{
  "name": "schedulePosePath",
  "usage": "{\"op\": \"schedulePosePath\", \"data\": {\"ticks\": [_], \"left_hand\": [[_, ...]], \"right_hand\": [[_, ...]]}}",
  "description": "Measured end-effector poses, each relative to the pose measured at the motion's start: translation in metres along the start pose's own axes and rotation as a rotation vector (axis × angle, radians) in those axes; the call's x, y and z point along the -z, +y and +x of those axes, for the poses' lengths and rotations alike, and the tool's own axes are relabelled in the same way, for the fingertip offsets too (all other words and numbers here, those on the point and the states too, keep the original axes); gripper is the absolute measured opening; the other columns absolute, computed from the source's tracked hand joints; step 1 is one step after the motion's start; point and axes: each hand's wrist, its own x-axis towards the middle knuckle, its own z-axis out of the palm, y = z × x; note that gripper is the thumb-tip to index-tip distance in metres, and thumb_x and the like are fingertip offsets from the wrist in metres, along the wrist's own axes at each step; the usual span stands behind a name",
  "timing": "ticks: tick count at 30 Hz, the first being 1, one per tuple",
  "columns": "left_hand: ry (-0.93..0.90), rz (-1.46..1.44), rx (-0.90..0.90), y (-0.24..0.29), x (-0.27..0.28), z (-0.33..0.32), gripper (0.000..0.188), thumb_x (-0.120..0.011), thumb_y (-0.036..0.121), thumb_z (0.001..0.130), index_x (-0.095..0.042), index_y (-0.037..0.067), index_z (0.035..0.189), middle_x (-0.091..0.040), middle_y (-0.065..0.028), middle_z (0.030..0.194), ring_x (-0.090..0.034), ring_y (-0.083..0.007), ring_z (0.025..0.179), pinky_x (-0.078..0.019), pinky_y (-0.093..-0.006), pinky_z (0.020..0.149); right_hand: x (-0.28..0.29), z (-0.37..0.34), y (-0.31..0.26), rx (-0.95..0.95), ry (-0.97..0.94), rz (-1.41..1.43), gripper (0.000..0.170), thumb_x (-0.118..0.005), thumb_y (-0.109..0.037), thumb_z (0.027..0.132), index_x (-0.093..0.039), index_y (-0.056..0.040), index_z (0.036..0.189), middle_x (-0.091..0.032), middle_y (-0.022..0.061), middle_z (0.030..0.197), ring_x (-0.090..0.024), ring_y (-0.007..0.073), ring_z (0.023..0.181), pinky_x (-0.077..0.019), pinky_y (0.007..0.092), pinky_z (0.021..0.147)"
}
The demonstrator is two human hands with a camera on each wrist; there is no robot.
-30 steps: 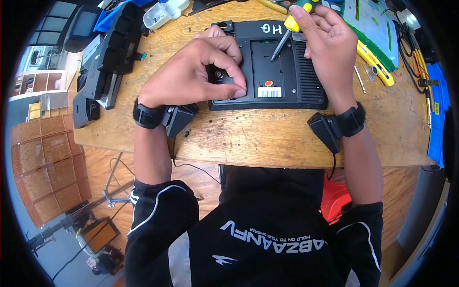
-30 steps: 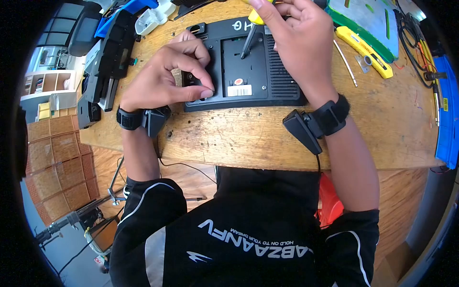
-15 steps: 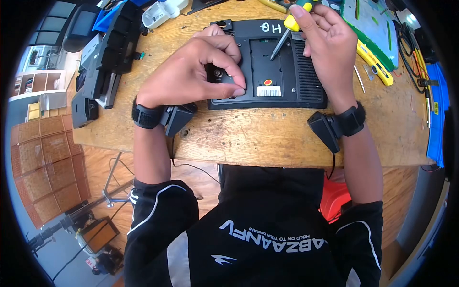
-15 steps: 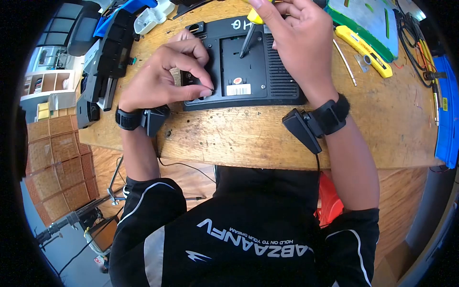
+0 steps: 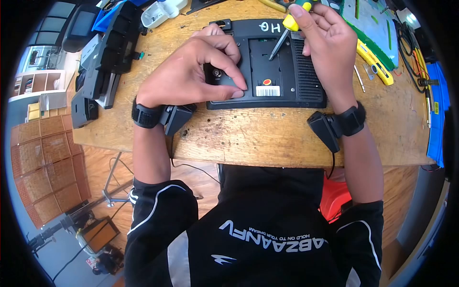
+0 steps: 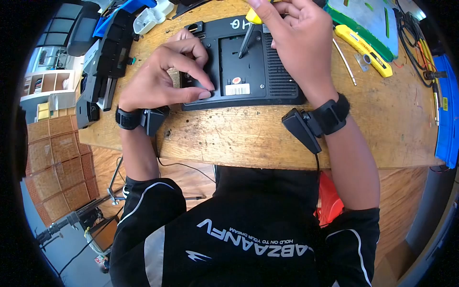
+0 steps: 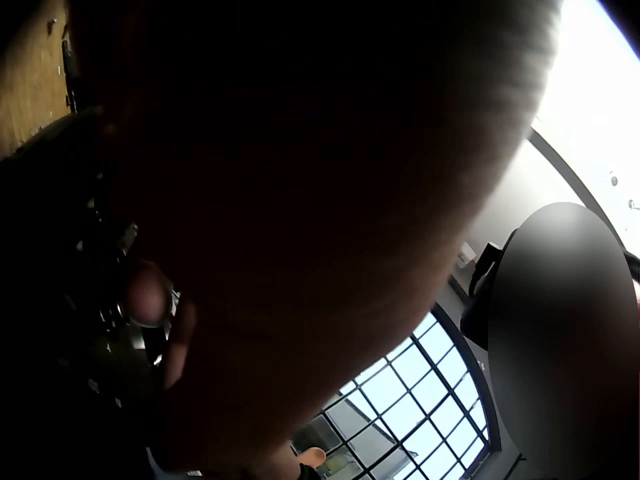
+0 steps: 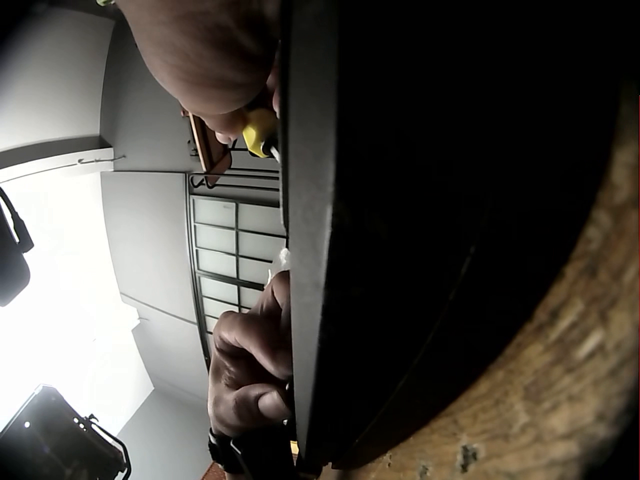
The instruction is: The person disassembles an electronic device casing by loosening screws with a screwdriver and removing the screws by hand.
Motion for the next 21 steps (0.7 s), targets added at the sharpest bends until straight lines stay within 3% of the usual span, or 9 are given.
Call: {"op": "schedulePosePath", "data": {"ticks": [7,16,21], "left_hand": [[0.033,-0.017,0.011,0.0018,-0.0033,0.0016,0.021,-0.092,0.01,0.065,-0.082,0.008,0.083,-0.056,0.0001,0.085,-0.05,-0.0191,0.09,-0.0393,-0.0339,0.085],[-0.008,0.023,-0.037,0.0001,0.0007,-0.0007,0.026,-0.092,0.009,0.062,-0.083,0.009,0.086,-0.057,-0.0009,0.089,-0.052,-0.0197,0.092,-0.0395,-0.0349,0.091],[0.01,0.043,0.035,0.0043,-0.0015,0.0014,0.028,-0.091,0.009,0.063,-0.083,0.009,0.09,-0.058,-0.0015,0.09,-0.053,-0.0207,0.093,-0.0401,-0.0352,0.091]], "right_hand": [[0.0,0.0,-0.0016,0.014,-0.026,-0.026,0.011,-0.07,-0.006,0.097,-0.062,0.0011,0.099,-0.064,-0.0008,0.076,-0.05,0.0002,0.053,-0.0377,0.0155,0.042],[-0.0003,0.0005,-0.0016,-0.016,-0.025,-0.02,0.012,-0.071,-0.007,0.097,-0.062,0.0016,0.099,-0.064,-0.0005,0.076,-0.051,0.0001,0.055,-0.0382,0.0155,0.043],[0.0005,-0.0005,-0.0023,-0.009,-0.028,-0.002,0.012,-0.071,-0.007,0.097,-0.063,0.0014,0.099,-0.065,-0.0009,0.077,-0.052,-0.0003,0.055,-0.0387,0.0152,0.044]]}}
